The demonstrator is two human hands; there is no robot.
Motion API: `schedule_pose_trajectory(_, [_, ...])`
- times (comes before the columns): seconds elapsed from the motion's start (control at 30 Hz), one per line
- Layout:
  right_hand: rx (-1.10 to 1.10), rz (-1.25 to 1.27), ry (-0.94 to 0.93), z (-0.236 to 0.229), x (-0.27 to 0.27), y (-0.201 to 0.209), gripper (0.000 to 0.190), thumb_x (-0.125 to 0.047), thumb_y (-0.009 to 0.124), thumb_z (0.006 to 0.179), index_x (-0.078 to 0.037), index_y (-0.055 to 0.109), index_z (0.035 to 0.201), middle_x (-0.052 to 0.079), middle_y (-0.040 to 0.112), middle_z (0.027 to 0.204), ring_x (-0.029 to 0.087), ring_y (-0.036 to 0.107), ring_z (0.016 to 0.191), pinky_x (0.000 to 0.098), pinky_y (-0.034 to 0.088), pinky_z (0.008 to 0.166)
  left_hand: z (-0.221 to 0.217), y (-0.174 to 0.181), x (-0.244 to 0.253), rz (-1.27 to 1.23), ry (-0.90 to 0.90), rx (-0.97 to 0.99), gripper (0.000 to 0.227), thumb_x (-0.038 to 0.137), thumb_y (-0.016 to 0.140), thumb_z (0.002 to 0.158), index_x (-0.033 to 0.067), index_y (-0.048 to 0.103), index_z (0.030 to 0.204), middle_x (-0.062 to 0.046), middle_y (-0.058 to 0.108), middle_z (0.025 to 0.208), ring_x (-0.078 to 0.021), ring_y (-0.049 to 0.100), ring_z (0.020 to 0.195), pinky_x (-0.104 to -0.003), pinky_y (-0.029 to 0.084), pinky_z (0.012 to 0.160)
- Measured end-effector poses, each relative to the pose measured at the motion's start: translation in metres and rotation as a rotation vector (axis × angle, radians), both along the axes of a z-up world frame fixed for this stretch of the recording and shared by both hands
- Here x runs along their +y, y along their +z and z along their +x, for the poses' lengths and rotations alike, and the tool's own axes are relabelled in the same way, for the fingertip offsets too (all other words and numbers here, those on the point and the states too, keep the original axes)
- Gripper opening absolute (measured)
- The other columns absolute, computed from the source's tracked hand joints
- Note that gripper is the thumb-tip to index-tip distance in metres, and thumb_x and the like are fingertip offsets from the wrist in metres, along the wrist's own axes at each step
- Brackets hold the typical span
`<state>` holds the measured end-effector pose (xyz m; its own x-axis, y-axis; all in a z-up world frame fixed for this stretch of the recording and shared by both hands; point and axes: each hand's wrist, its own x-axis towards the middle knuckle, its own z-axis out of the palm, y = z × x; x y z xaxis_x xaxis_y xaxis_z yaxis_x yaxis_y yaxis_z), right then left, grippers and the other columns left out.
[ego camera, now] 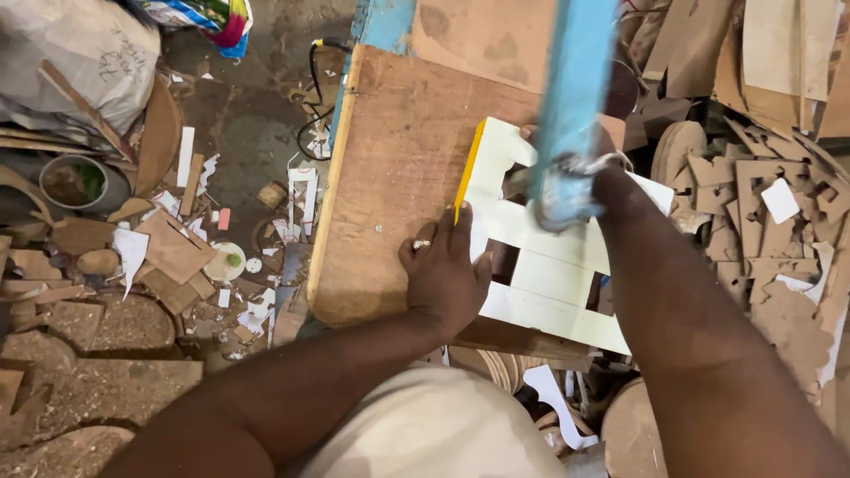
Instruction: The recorder is using a blue industrial machine, likely a scroll saw or fret saw, to shape and process holes in a white rectangular panel.
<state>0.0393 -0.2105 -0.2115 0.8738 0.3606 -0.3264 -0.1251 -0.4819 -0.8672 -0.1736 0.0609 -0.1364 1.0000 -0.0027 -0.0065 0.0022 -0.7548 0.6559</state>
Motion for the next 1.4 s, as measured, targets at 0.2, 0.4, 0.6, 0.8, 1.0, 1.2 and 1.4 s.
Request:
schedule_pose_trajectory(0.2, [-0.035,-0.026,0.008,0.018,0.005,0.01,0.024,-0.014,0.066,0.095,-0.004,0.072,0.116,0.006,0.075,0.1,0.017,0.071,0.087,0.0332,0.057,0.078,-0.003,-0.001,0.005,0.012,-0.045,-0.018,0.083,0.035,0.068,0.086,0.0016,0.035,0.154,-0.019,0.047,0.148,-0.0339,0.047,0.13,-0.061,0.027,0.105])
schedule_pose_trajectory(0.4, [-0.062,-0.041,0.002,0.02,0.004,0.012,0.022,-0.012,0.066,0.095,-0.005,0.073,0.115,0.006,0.076,0.101,0.016,0.072,0.089,0.0332,0.058,0.08,-0.001,-0.003,0.01,0.048,-0.053,-0.087,0.079,0.036,0.067,0.088,0.003,0.037,0.154,-0.019,0.049,0.149,-0.0335,0.05,0.128,-0.057,0.031,0.104])
schedule_pose_trajectory(0.6, [-0.093,-0.054,-0.022,0.024,-0.01,0.0,0.021,-0.009,0.066,0.094,-0.006,0.073,0.114,0.005,0.077,0.102,0.016,0.073,0.09,0.0332,0.059,0.082,0.012,-0.011,0.031,0.089,-0.166,-0.117,0.078,0.045,0.062,0.091,0.0053,0.041,0.155,-0.018,0.057,0.144,-0.0326,0.053,0.124,-0.055,0.031,0.102])
schedule_pose_trajectory(0.8, [0.075,0.244,-0.156,-0.011,-0.012,0.006,0.027,-0.008,0.063,0.096,-0.007,0.073,0.122,0.009,0.077,0.116,0.019,0.074,0.106,0.0344,0.059,0.096,0.044,-0.013,0.064,0.131,-0.338,-0.215,0.077,0.054,0.065,0.087,0.0156,0.047,0.151,-0.013,0.061,0.138,-0.035,0.054,0.123,-0.058,0.026,0.102])
schedule_pose_trajectory(1.0, [-0.438,-0.571,0.079,-0.076,0.029,0.068,0.031,-0.019,0.074,0.092,-0.004,0.074,0.12,0.018,0.075,0.113,0.031,0.07,0.107,0.0381,0.053,0.094,0.075,0.01,0.092,0.146,-0.556,-0.111,0.076,0.051,0.064,0.089,0.0196,0.046,0.156,-0.007,0.068,0.133,-0.0311,0.055,0.128,-0.054,0.026,0.107])
schedule_pose_trajectory(1.2, [-0.487,-0.612,-0.123,-0.111,0.0,0.031,0.032,-0.018,0.063,0.093,-0.001,0.07,0.119,0.023,0.073,0.103,0.041,0.07,0.1,0.0469,0.056,0.085,0.117,0.004,0.102,0.297,-0.724,-0.23,0.073,0.057,0.066,0.089,0.0254,0.048,0.153,-0.007,0.065,0.138,-0.0344,0.049,0.132,-0.054,0.021,0.107])
schedule_pose_trajectory(1.4, [-0.409,-0.737,-0.33,-0.149,0.032,0.041,0.037,-0.029,0.047,0.109,-0.001,0.07,0.117,0.03,0.07,0.105,0.05,0.065,0.102,0.055,0.052,0.088,0.153,0.005,0.108,0.427,-0.772,-0.301,0.075,0.069,0.062,0.086,0.0273,0.055,0.147,-0.003,0.066,0.136,-0.0315,0.048,0.133,-0.054,0.022,0.108])
